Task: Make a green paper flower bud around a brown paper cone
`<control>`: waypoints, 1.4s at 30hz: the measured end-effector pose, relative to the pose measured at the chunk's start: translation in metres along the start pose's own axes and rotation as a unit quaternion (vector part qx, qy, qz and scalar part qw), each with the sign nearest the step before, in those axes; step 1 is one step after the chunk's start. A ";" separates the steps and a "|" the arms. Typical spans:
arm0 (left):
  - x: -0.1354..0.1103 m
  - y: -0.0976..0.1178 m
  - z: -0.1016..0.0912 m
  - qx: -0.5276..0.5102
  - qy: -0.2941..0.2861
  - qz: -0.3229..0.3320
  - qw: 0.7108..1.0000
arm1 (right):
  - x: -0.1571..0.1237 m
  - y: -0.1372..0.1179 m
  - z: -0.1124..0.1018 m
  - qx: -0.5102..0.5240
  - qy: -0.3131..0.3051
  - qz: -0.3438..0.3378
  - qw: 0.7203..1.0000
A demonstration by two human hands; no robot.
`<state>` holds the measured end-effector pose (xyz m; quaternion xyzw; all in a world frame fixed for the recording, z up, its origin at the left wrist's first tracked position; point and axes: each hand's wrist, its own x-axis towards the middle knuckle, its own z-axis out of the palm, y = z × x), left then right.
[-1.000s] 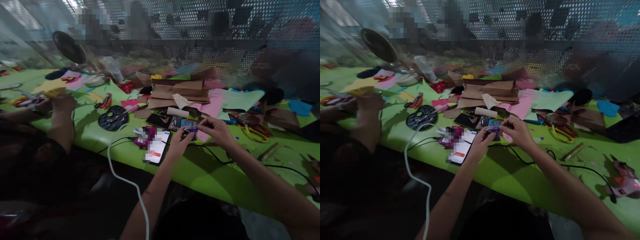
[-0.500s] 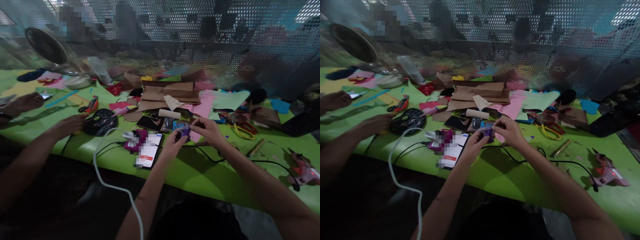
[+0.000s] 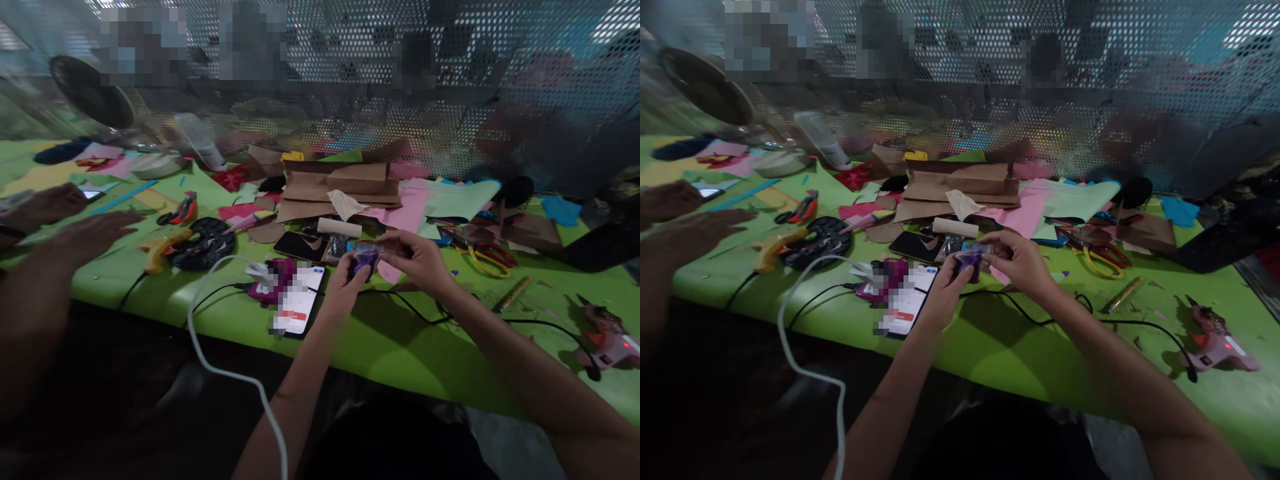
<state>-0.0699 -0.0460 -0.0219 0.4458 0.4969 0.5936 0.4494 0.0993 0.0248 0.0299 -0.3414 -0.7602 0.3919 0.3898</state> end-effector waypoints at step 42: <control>0.002 -0.005 0.000 -0.059 -0.004 0.003 0.998 | 0.010 0.010 -0.005 0.015 -0.045 0.048 0.998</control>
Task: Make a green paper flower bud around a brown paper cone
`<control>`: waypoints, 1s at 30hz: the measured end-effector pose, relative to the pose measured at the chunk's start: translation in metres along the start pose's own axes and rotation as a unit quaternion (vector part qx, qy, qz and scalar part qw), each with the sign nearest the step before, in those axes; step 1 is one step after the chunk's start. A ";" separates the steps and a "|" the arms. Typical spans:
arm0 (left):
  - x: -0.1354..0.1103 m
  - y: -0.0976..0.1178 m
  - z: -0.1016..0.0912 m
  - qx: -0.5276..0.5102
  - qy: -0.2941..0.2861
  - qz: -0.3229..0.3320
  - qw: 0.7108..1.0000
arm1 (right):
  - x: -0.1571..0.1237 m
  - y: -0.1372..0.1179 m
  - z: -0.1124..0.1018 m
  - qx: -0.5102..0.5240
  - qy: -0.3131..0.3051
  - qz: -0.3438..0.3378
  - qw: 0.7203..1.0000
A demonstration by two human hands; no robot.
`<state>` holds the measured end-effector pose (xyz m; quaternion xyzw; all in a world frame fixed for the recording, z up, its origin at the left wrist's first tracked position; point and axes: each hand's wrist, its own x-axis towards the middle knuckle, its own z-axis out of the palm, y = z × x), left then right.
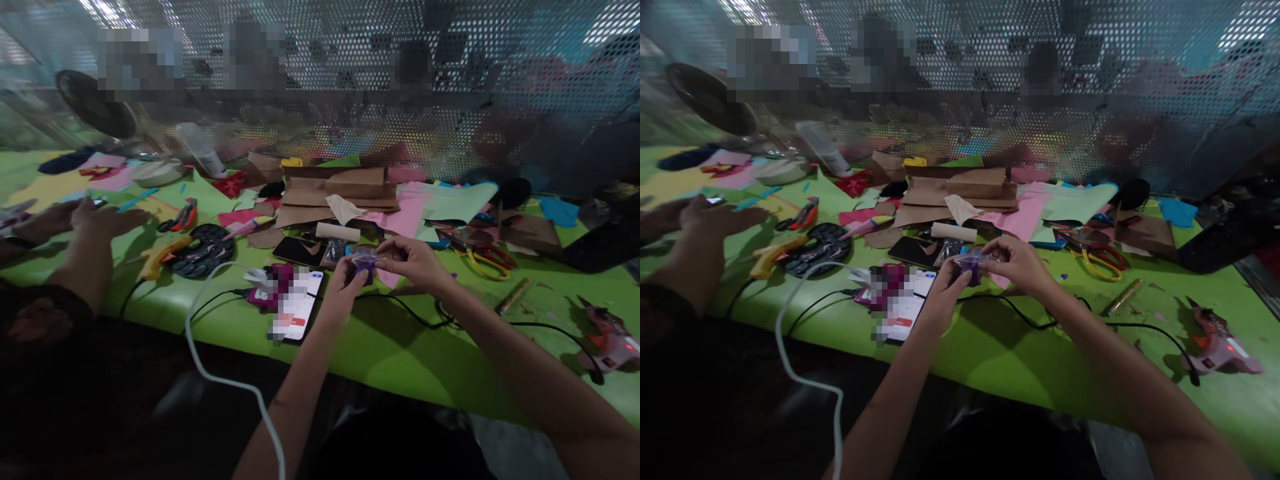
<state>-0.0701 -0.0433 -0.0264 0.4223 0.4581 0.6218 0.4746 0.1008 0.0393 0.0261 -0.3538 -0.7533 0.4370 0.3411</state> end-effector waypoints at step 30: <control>-0.002 0.007 0.000 0.142 0.067 0.063 0.986 | -0.008 -0.012 0.009 -0.110 -0.013 -0.048 0.993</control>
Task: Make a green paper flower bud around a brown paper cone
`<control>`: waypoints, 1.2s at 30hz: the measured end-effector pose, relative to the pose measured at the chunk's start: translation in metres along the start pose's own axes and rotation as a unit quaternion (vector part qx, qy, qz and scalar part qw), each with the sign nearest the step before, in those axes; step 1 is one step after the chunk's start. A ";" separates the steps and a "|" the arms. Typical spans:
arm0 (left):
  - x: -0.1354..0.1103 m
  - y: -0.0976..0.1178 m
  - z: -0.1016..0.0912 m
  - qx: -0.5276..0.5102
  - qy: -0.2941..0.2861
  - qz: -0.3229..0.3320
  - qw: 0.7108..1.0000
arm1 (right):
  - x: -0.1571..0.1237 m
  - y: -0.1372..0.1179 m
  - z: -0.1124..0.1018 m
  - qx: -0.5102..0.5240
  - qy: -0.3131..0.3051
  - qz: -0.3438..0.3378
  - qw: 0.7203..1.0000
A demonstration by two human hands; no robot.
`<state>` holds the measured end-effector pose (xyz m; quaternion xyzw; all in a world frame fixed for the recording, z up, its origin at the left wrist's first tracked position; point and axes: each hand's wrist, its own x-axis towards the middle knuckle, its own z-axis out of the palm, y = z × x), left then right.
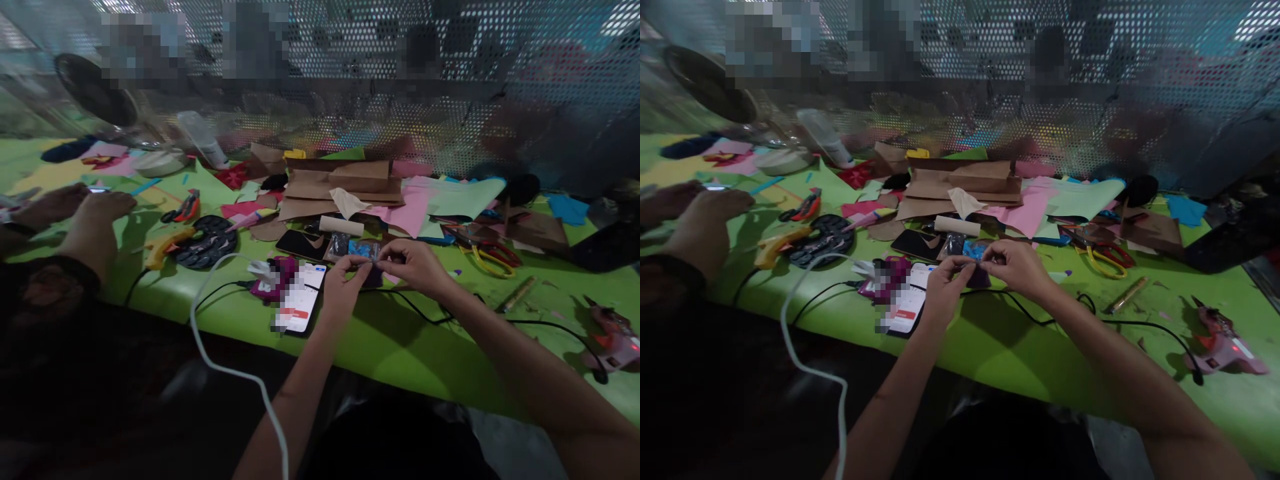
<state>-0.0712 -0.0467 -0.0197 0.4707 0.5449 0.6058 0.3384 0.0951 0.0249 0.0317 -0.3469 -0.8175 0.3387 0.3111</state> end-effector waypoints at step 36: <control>0.002 -0.005 0.004 -0.065 -0.086 -0.085 0.991 | 0.003 -0.001 0.003 0.188 0.084 0.065 0.976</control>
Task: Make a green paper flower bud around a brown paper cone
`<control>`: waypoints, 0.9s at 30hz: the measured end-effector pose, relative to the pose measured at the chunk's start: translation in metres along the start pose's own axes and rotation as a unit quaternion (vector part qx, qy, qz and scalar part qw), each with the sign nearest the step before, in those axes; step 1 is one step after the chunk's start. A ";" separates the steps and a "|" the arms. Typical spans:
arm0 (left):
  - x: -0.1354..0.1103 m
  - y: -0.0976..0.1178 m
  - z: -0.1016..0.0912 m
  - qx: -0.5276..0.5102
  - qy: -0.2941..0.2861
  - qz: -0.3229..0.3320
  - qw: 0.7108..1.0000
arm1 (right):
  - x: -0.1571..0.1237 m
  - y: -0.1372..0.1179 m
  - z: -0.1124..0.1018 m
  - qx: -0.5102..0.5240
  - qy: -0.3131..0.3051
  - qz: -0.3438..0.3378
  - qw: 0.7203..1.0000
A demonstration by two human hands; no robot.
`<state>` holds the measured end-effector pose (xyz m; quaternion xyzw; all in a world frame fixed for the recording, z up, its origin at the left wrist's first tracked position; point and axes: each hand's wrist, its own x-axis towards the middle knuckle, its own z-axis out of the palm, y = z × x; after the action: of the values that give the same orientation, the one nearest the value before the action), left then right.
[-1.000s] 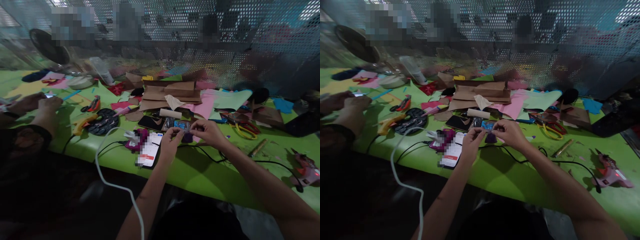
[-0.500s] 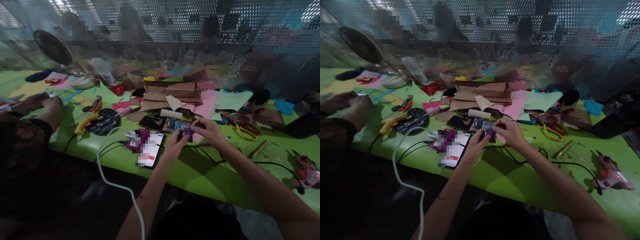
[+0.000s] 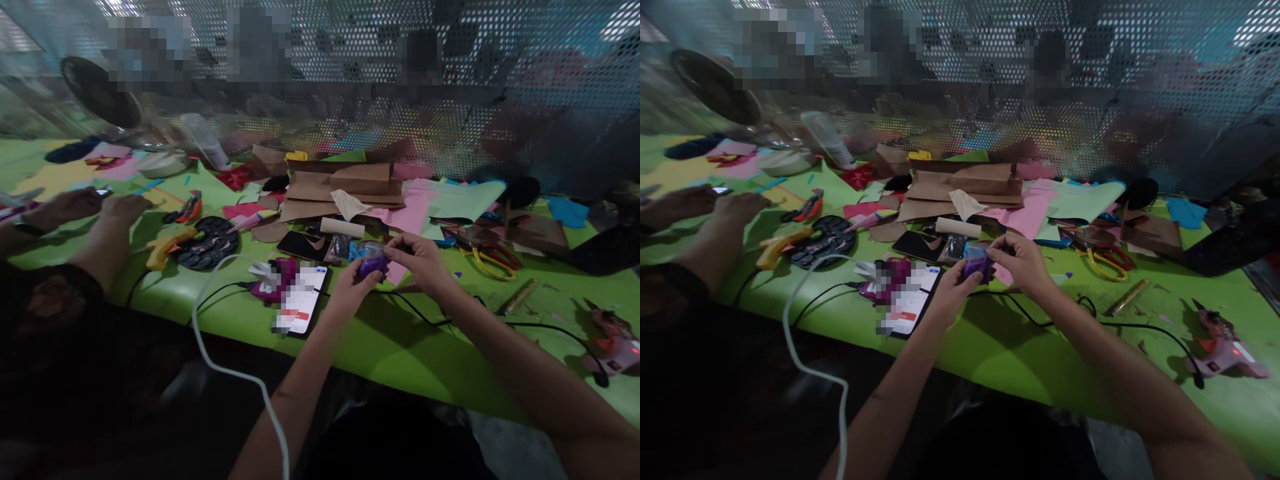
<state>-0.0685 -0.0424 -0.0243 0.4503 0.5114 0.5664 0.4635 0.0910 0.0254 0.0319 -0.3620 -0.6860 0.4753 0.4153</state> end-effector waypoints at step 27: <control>0.000 0.008 -0.001 -0.053 0.219 0.079 0.971 | 0.097 0.000 0.031 -0.216 -0.101 -0.013 0.971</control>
<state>-0.0701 -0.0433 -0.0164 0.3287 0.5328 0.7123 0.3174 0.0245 0.1012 0.0470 -0.3848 -0.8154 0.3444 0.2618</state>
